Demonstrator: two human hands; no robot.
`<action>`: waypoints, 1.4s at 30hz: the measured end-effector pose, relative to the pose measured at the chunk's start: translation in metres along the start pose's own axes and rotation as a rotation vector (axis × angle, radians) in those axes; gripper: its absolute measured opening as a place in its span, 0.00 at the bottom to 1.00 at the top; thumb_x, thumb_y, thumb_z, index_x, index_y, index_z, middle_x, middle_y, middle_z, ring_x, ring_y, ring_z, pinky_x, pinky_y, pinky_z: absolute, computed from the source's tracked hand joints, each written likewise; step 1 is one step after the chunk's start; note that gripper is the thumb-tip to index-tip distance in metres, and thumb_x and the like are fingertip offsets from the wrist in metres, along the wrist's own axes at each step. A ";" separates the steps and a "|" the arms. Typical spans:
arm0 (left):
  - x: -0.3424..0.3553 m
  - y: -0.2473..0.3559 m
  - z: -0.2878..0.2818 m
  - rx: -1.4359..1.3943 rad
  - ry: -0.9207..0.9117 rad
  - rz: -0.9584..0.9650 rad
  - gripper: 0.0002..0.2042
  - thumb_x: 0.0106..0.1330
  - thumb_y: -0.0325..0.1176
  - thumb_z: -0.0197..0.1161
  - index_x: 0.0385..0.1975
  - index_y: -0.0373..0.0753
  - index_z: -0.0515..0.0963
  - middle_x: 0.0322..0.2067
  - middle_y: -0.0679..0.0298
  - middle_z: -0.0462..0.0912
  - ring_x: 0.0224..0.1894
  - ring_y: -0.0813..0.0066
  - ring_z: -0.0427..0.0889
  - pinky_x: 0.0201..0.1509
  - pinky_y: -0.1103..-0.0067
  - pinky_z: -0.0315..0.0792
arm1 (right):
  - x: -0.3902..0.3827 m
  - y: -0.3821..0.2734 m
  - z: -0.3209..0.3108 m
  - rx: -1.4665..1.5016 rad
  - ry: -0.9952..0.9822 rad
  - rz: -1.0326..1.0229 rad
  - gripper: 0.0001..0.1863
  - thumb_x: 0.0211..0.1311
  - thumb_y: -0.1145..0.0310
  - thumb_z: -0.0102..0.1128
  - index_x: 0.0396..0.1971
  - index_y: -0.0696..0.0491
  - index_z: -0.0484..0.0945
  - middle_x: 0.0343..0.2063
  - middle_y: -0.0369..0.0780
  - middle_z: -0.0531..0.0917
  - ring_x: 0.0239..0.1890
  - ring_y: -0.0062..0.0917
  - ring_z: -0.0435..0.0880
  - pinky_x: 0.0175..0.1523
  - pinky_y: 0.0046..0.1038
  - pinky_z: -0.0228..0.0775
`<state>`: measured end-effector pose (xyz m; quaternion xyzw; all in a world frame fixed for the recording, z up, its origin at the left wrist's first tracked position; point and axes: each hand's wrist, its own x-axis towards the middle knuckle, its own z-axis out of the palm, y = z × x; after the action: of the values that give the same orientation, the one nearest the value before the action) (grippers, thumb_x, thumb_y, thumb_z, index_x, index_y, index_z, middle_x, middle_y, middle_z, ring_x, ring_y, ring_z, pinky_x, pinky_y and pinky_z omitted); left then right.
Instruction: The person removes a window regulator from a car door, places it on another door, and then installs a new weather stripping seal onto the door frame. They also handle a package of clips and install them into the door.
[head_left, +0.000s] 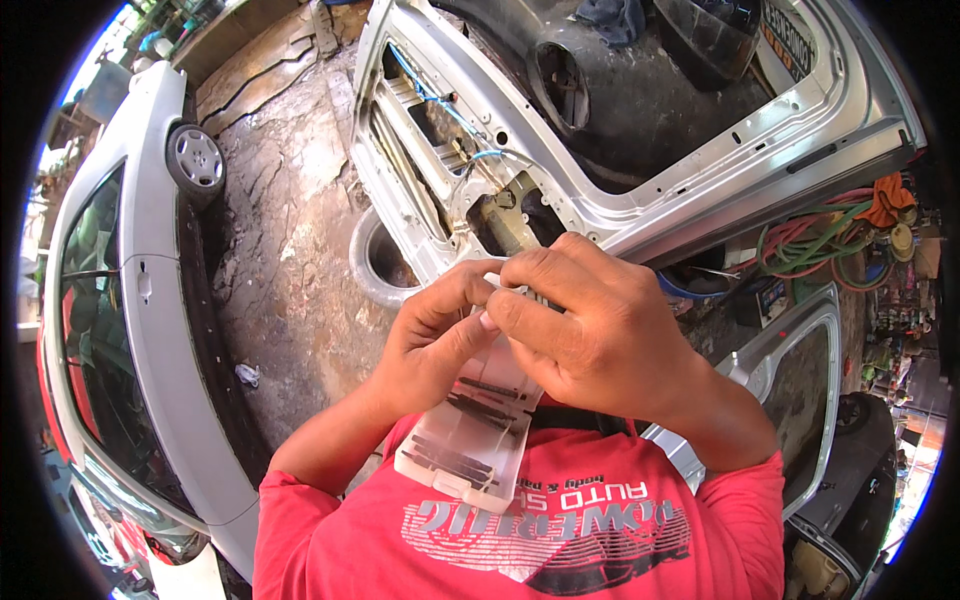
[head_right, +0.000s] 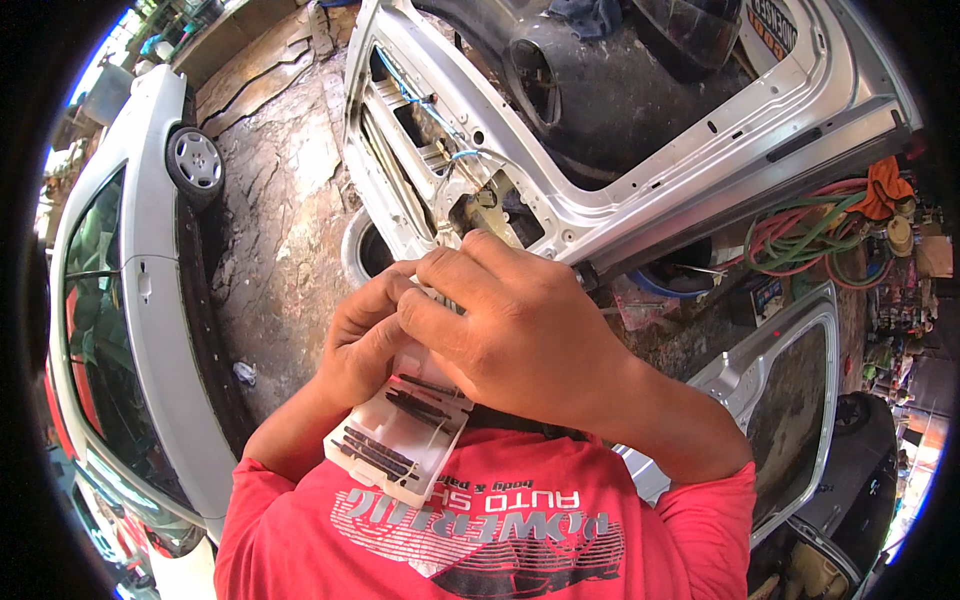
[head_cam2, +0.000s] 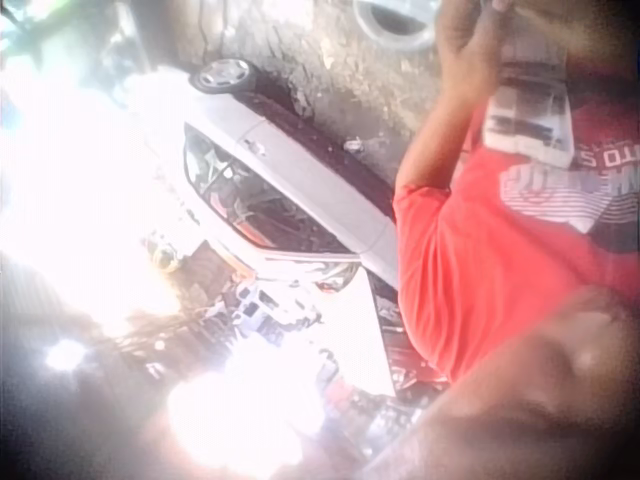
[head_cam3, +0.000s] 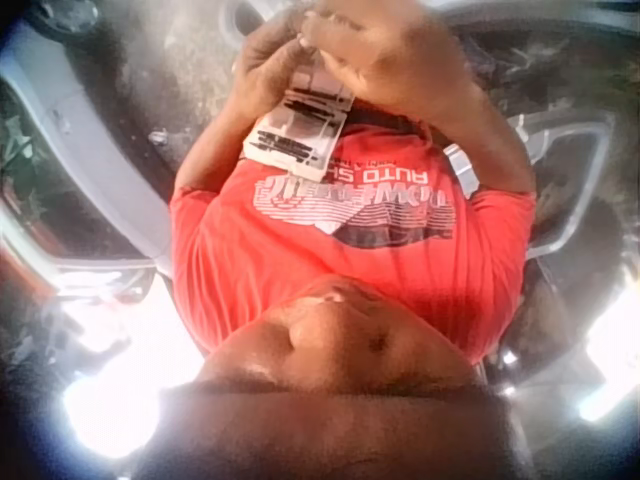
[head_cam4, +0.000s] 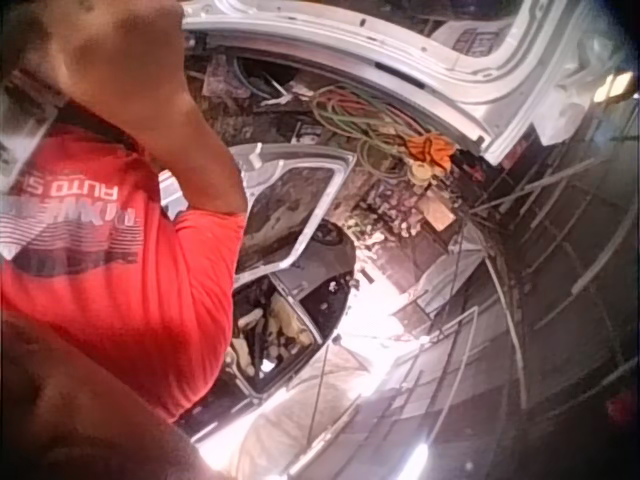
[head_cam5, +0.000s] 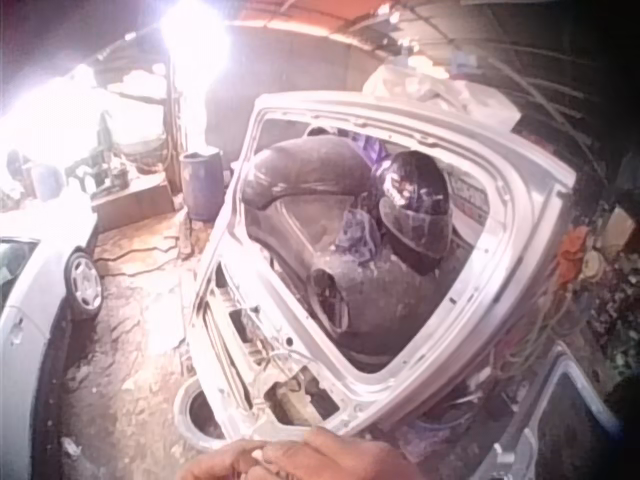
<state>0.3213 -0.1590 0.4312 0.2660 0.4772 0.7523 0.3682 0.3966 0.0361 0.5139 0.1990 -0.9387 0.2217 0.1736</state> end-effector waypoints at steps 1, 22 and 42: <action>0.001 -0.001 -0.001 0.014 -0.002 0.002 0.05 0.74 0.27 0.60 0.43 0.34 0.81 0.59 0.56 0.76 0.63 0.73 0.74 0.68 0.72 0.64 | 0.001 0.001 0.000 -0.012 -0.011 -0.009 0.16 0.47 0.68 0.73 0.39 0.54 0.83 0.37 0.37 0.81 0.37 0.31 0.81 0.39 0.31 0.78; 0.010 0.001 -0.006 0.117 -0.047 0.052 0.04 0.72 0.25 0.61 0.41 0.36 0.81 0.42 0.66 0.84 0.63 0.68 0.73 0.71 0.68 0.61 | 0.004 -0.004 -0.003 0.008 -0.071 0.071 0.16 0.47 0.70 0.73 0.39 0.53 0.82 0.35 0.38 0.78 0.38 0.33 0.80 0.37 0.33 0.78; 0.003 0.002 -0.011 0.172 -0.037 0.099 0.03 0.72 0.27 0.59 0.36 0.36 0.75 0.38 0.64 0.76 0.53 0.71 0.74 0.75 0.65 0.57 | 0.006 -0.006 -0.014 -0.149 -0.094 -0.033 0.13 0.50 0.66 0.71 0.30 0.52 0.74 0.32 0.38 0.74 0.35 0.32 0.79 0.34 0.31 0.76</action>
<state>0.3108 -0.1622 0.4284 0.3337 0.5194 0.7209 0.3150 0.3974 0.0362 0.5302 0.2112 -0.9563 0.1388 0.1471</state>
